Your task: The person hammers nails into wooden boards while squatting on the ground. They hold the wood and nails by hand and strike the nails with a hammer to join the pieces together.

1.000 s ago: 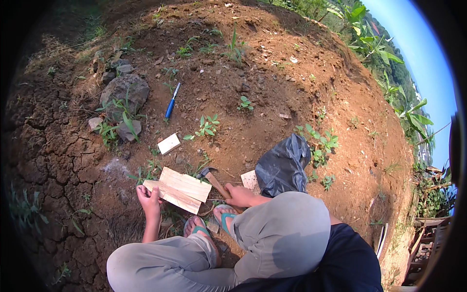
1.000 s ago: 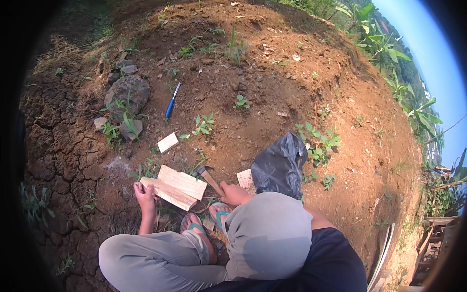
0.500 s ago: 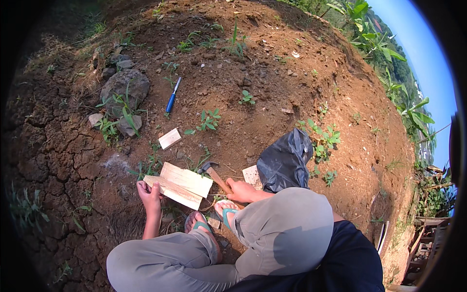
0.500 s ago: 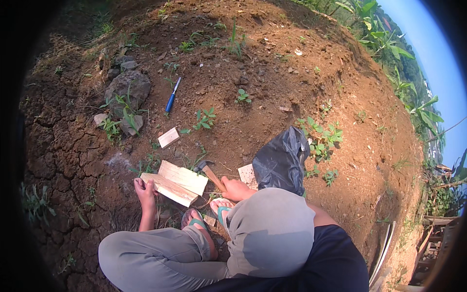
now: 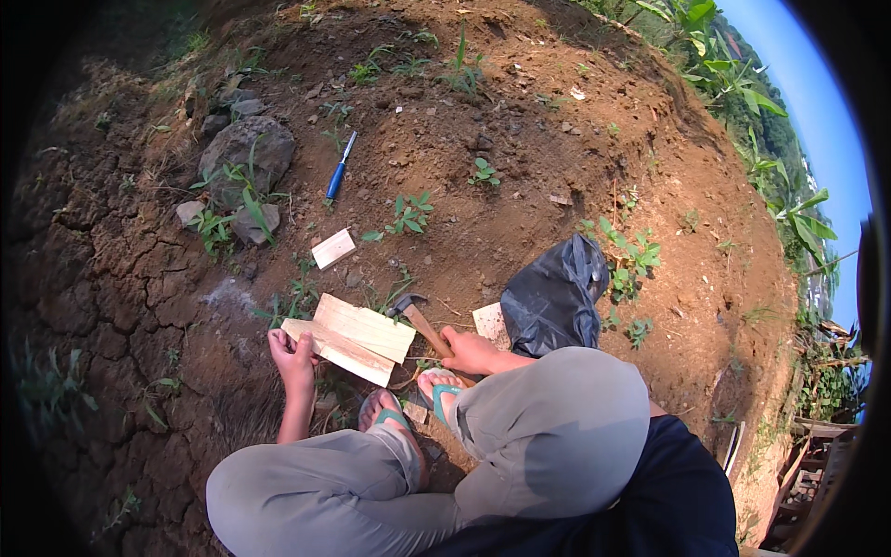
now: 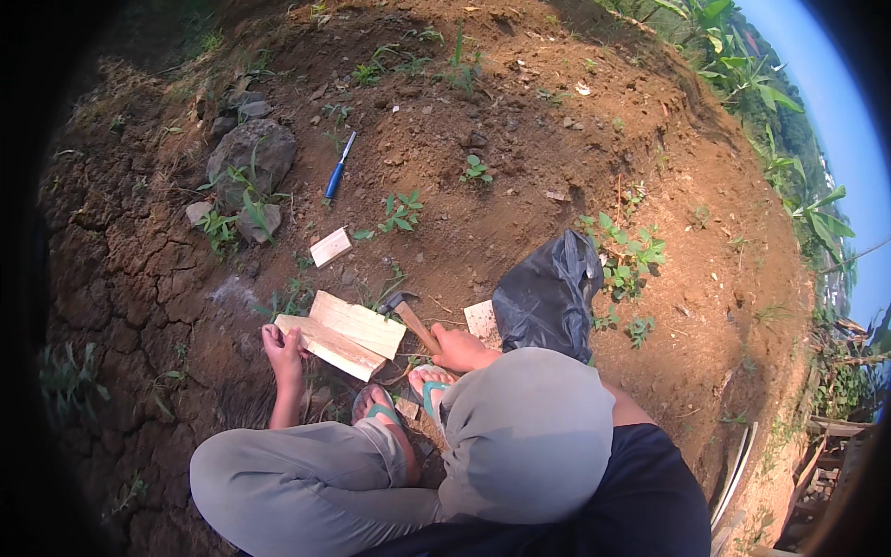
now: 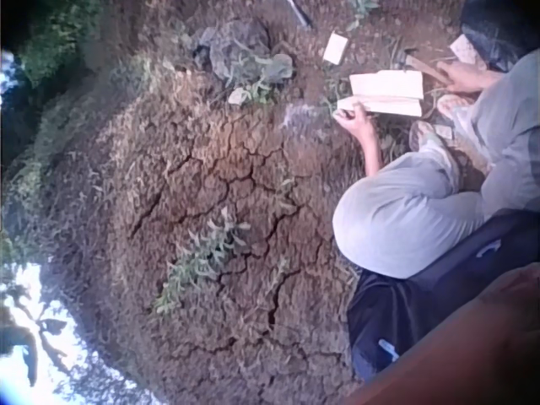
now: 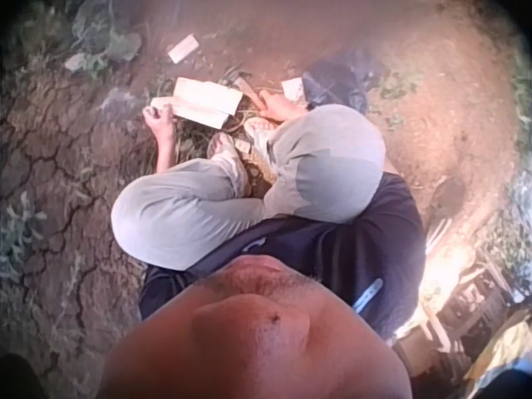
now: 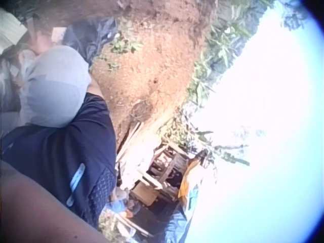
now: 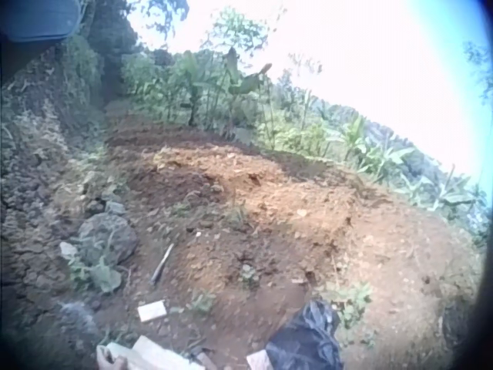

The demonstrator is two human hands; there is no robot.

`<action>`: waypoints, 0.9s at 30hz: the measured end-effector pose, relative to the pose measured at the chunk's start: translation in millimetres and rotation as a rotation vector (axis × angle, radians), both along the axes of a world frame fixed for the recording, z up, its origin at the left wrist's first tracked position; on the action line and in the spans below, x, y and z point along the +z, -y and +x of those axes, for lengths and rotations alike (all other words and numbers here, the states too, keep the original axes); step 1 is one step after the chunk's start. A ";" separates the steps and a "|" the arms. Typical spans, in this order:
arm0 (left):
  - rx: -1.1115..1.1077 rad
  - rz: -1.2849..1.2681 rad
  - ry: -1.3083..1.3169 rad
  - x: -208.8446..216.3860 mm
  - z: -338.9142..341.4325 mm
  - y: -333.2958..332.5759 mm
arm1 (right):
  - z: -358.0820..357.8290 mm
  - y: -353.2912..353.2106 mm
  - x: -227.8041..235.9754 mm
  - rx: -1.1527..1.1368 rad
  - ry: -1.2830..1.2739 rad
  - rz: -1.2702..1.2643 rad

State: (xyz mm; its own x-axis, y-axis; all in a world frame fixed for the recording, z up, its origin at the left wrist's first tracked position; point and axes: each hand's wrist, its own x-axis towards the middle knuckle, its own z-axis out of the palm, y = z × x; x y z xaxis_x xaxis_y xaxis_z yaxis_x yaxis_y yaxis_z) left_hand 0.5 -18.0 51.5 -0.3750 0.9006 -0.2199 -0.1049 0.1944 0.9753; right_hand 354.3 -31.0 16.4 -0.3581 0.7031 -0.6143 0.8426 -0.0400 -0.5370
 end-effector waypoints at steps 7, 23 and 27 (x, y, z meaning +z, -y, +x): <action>-0.017 0.010 -0.006 -2.6 0.0 -0.3 | 0.6 1.2 -3.4 -0.007 0.034 0.014; -0.004 0.024 -0.034 -9.6 -0.1 -0.7 | 7.0 -0.7 -13.4 0.055 0.028 0.045; -0.005 0.028 -0.034 -10.8 7.8 -5.7 | 3.4 -44.9 27.0 0.278 0.159 -0.046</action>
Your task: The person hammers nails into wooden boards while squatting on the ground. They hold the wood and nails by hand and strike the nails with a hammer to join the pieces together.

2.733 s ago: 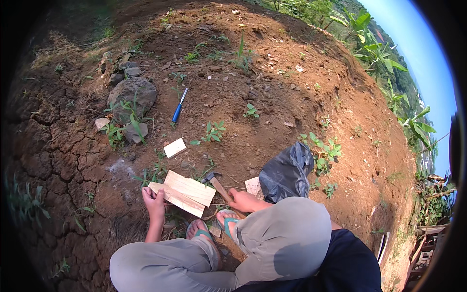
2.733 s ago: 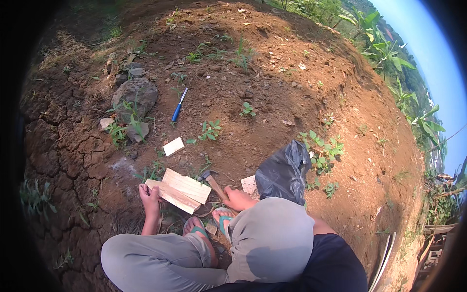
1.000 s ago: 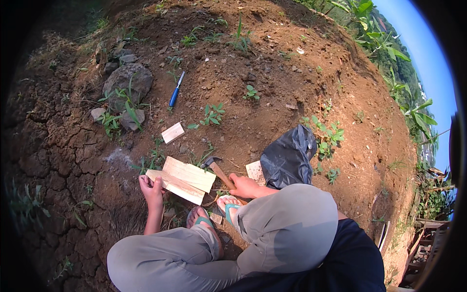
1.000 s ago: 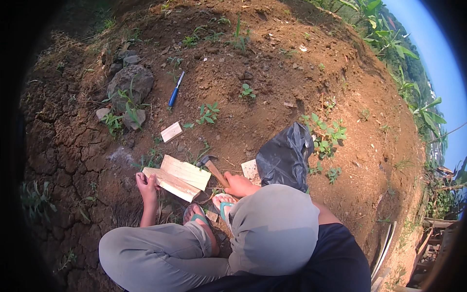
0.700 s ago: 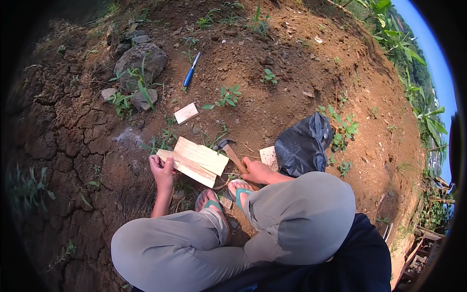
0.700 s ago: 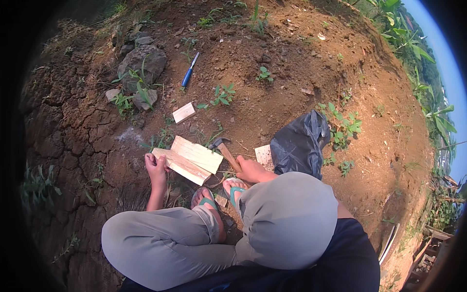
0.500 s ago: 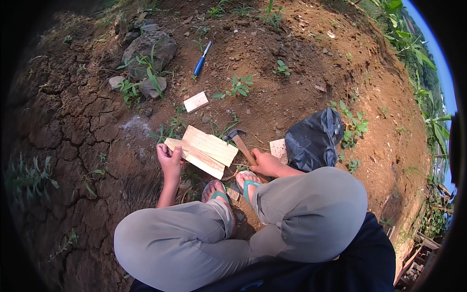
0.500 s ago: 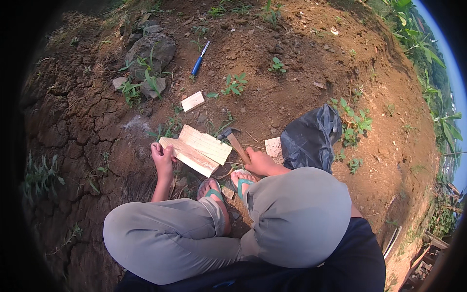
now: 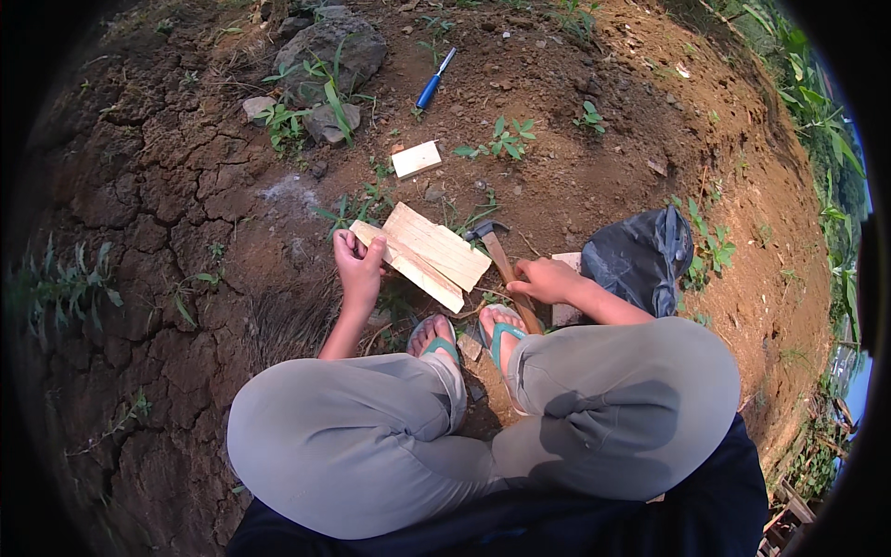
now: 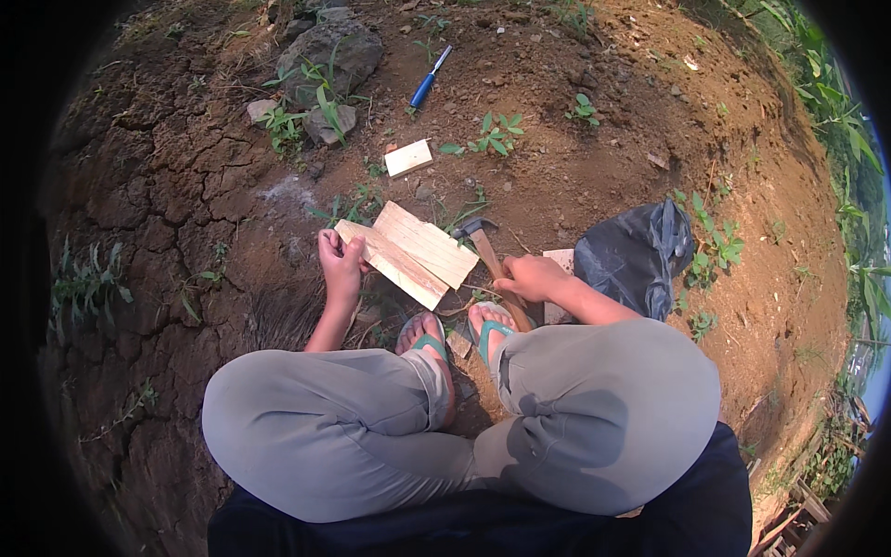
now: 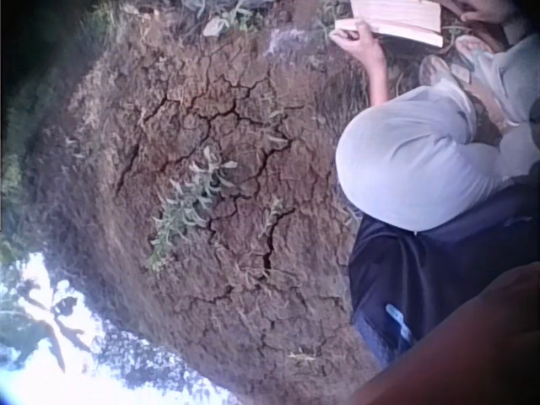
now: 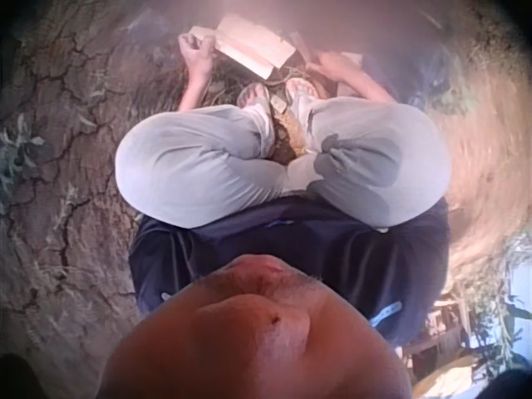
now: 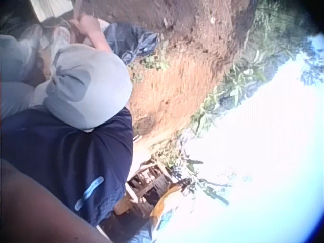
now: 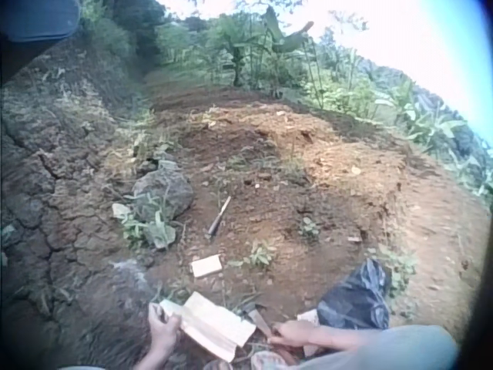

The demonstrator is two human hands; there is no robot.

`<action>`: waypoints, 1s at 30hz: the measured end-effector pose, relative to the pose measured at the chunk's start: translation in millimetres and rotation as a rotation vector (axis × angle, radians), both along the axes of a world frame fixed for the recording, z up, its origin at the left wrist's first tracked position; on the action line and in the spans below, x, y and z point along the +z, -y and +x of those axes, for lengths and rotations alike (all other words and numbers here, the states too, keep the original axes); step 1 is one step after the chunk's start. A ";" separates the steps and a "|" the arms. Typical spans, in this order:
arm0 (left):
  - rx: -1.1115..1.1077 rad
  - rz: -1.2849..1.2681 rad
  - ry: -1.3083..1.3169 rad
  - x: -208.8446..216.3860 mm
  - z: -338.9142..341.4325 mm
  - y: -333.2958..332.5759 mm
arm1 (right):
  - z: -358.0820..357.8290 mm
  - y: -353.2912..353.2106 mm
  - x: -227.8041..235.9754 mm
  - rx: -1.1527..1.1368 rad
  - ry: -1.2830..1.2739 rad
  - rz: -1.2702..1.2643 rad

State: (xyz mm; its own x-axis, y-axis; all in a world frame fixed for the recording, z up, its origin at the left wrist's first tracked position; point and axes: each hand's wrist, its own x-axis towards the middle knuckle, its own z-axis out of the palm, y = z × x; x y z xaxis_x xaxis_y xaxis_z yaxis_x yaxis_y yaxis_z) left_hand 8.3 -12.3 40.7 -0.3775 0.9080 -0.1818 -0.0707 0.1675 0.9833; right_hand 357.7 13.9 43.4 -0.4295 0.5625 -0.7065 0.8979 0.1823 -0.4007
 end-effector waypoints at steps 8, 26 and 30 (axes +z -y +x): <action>0.053 0.049 0.003 -2.4 4.0 1.1 | -91.9 -99.7 110.3 0.460 -0.456 0.220; 0.109 0.052 0.079 -2.6 24.5 -2.4 | -384.3 -236.8 -63.9 -0.039 -0.601 0.192; 0.076 0.012 0.144 -2.5 22.3 2.7 | -407.1 -260.3 -97.2 -0.149 -0.515 0.462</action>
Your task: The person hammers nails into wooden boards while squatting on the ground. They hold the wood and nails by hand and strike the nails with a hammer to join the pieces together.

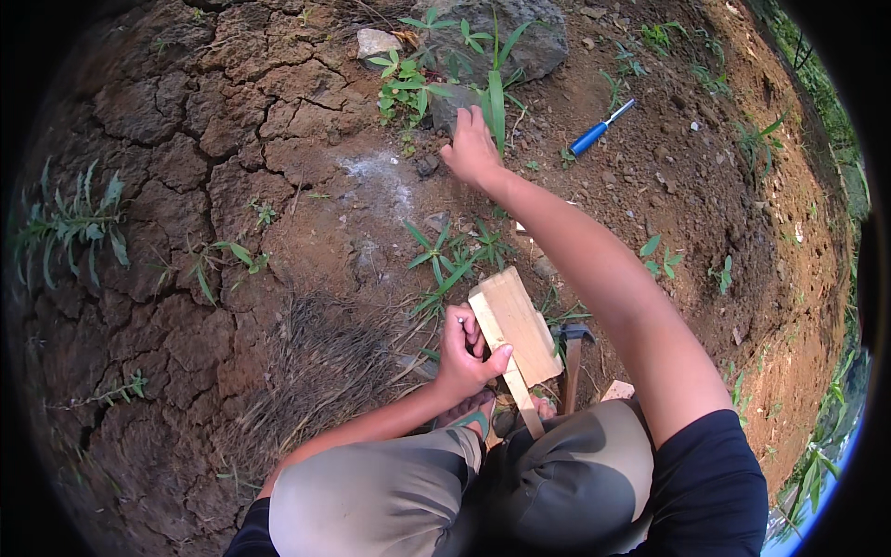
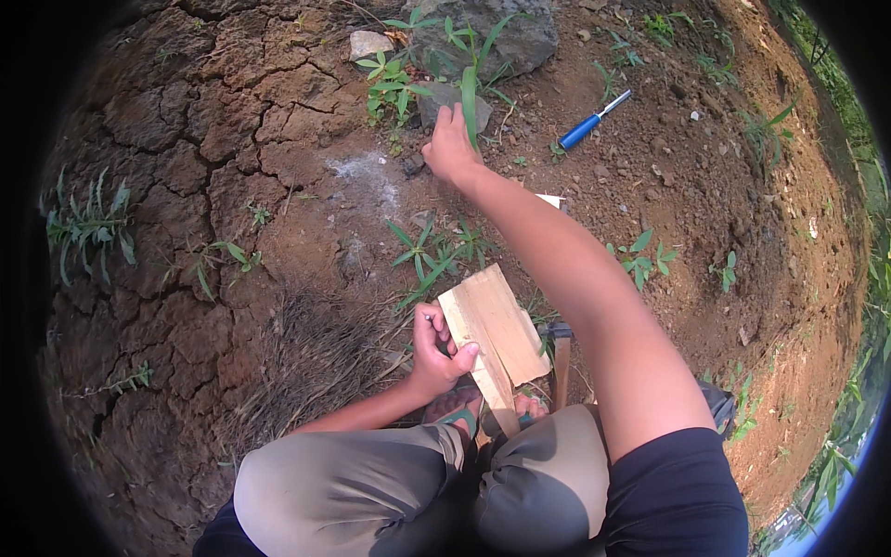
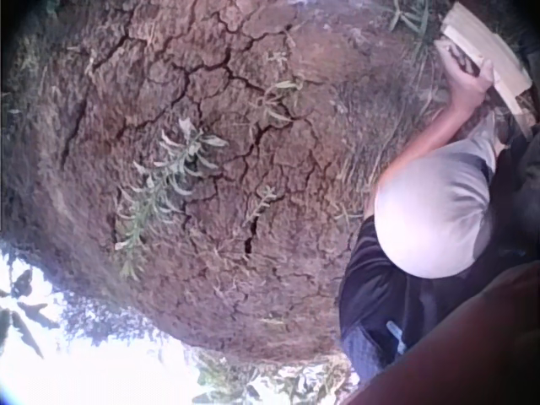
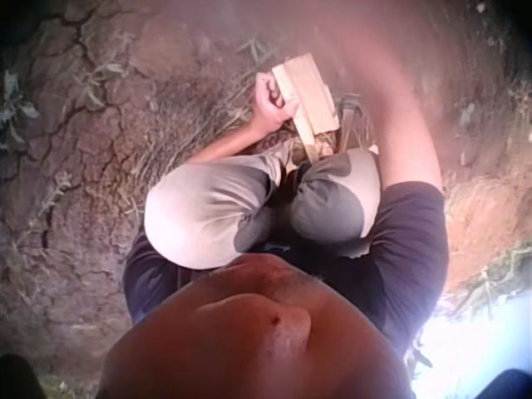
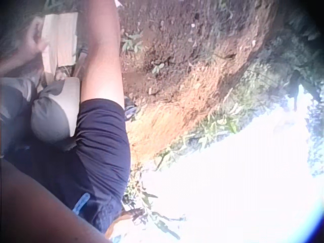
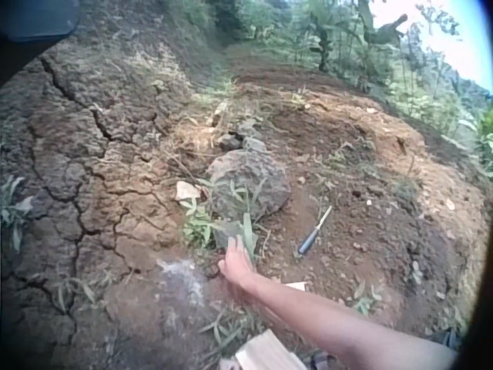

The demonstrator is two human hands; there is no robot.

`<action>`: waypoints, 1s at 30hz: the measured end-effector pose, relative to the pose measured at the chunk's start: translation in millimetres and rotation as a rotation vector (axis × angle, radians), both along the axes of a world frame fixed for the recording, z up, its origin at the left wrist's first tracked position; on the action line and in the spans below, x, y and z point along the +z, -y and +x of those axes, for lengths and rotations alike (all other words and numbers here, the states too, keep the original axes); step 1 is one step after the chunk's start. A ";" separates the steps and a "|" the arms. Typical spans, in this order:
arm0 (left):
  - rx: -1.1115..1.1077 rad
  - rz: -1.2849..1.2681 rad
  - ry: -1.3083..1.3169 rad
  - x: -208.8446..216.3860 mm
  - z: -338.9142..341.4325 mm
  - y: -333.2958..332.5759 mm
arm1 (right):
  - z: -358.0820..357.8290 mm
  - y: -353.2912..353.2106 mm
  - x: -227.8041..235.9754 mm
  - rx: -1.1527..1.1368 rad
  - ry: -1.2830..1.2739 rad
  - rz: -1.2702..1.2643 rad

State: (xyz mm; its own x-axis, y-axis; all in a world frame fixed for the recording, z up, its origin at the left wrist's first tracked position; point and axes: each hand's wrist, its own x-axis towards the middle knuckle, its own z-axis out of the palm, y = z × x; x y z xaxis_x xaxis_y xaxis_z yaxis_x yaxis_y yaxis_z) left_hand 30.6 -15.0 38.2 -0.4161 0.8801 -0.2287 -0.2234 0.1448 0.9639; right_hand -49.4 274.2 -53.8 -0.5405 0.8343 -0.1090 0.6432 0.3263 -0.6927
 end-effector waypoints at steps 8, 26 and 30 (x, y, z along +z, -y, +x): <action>-0.065 -0.027 -0.028 3.4 -9.4 0.9 | -4.3 -29.0 -25.1 -0.108 0.184 0.271; -0.120 -0.163 0.028 13.6 -16.2 -1.7 | 22.4 -22.8 23.6 -0.087 0.235 0.107; -0.083 -0.096 -0.002 6.6 -10.8 0.6 | 54.0 2.4 27.6 -0.113 0.152 -0.287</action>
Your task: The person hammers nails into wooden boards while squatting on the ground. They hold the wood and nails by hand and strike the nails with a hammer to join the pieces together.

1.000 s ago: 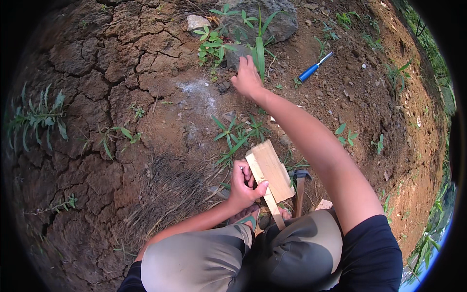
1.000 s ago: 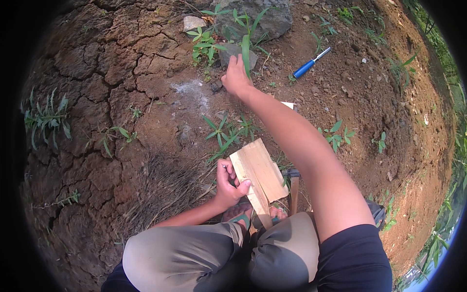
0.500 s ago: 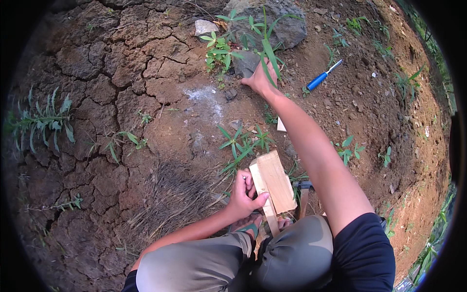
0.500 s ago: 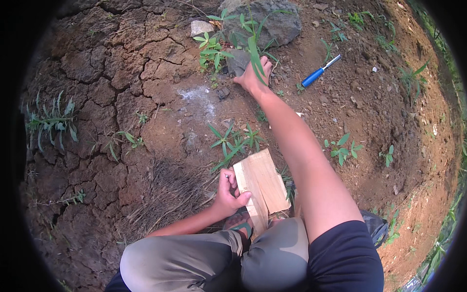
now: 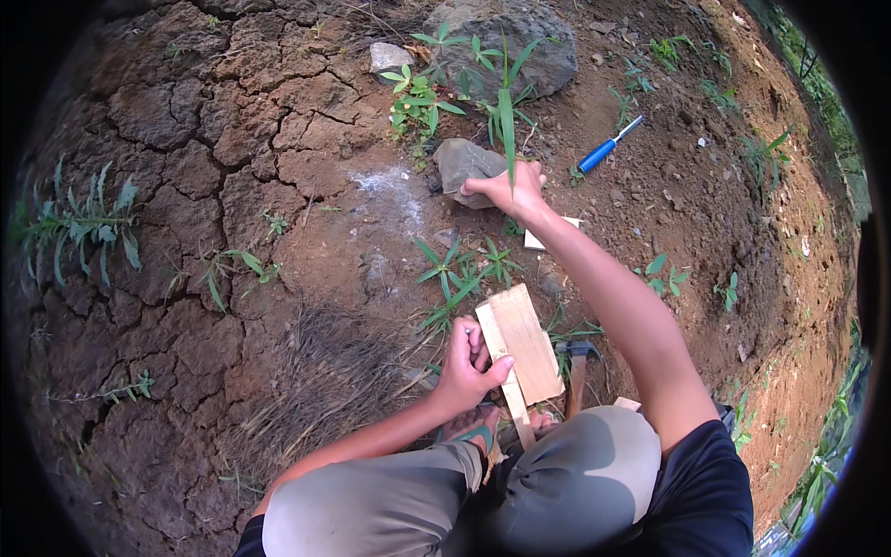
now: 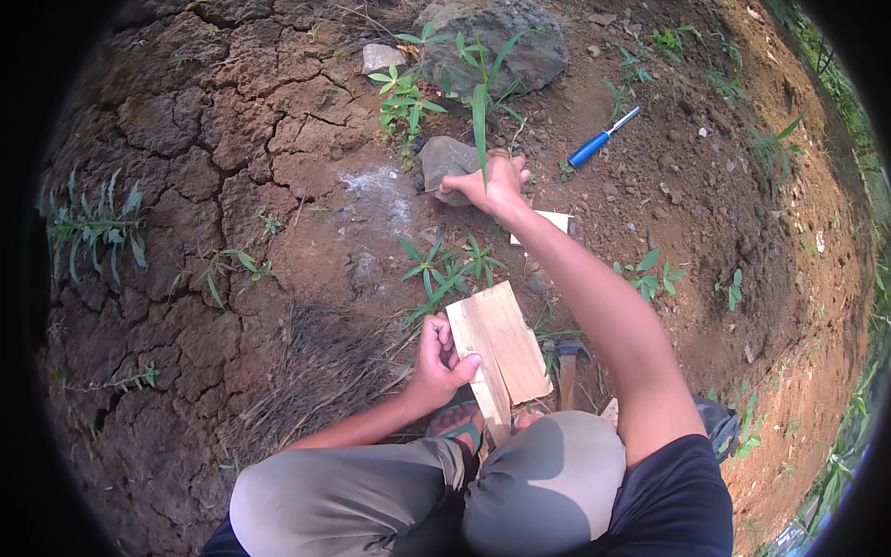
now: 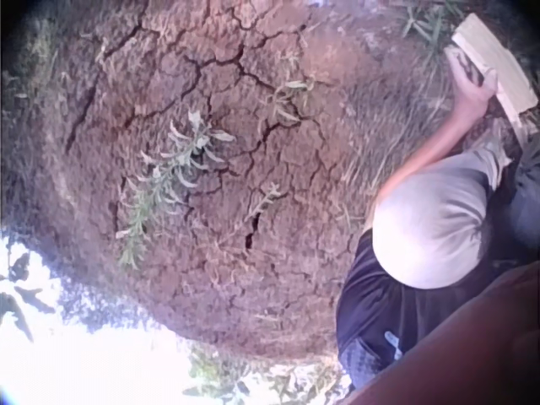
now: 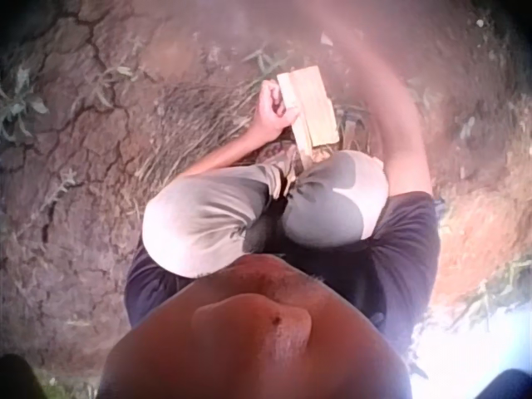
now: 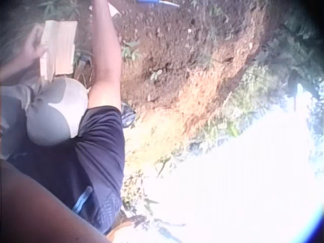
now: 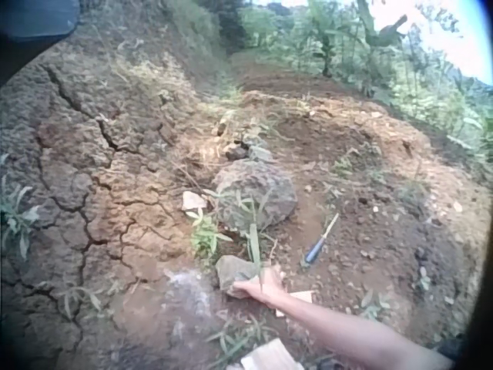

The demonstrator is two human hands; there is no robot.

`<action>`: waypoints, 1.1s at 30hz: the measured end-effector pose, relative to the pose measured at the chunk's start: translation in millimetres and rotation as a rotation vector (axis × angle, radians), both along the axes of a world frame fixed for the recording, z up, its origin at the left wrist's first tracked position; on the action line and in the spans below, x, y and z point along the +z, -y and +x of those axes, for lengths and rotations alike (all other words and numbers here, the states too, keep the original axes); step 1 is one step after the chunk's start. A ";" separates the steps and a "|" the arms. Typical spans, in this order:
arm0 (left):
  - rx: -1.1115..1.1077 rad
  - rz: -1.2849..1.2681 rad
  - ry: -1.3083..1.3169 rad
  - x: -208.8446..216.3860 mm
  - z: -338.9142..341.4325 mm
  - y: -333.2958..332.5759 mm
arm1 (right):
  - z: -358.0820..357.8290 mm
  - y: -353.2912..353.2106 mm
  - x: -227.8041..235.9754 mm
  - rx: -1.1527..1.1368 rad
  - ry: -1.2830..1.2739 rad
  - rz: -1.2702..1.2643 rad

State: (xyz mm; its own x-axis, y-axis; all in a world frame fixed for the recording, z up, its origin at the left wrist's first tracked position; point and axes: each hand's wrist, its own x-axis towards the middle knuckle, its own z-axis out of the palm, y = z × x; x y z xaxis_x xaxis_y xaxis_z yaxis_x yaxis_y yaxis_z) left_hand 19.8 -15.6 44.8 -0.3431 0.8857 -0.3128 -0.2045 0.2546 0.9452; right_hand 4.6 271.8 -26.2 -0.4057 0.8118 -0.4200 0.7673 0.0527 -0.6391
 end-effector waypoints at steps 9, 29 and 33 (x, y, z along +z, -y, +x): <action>0.034 0.050 0.006 1.2 8.5 -3.2 | 119.3 50.7 95.6 -0.237 -0.364 -0.809; 0.086 -0.118 -0.130 22.8 13.7 -26.1 | 358.5 169.9 141.6 -0.787 -0.125 -0.568; 0.053 -0.046 -0.111 33.0 -0.9 -24.1 | 369.9 174.3 129.5 -0.702 -0.112 -0.613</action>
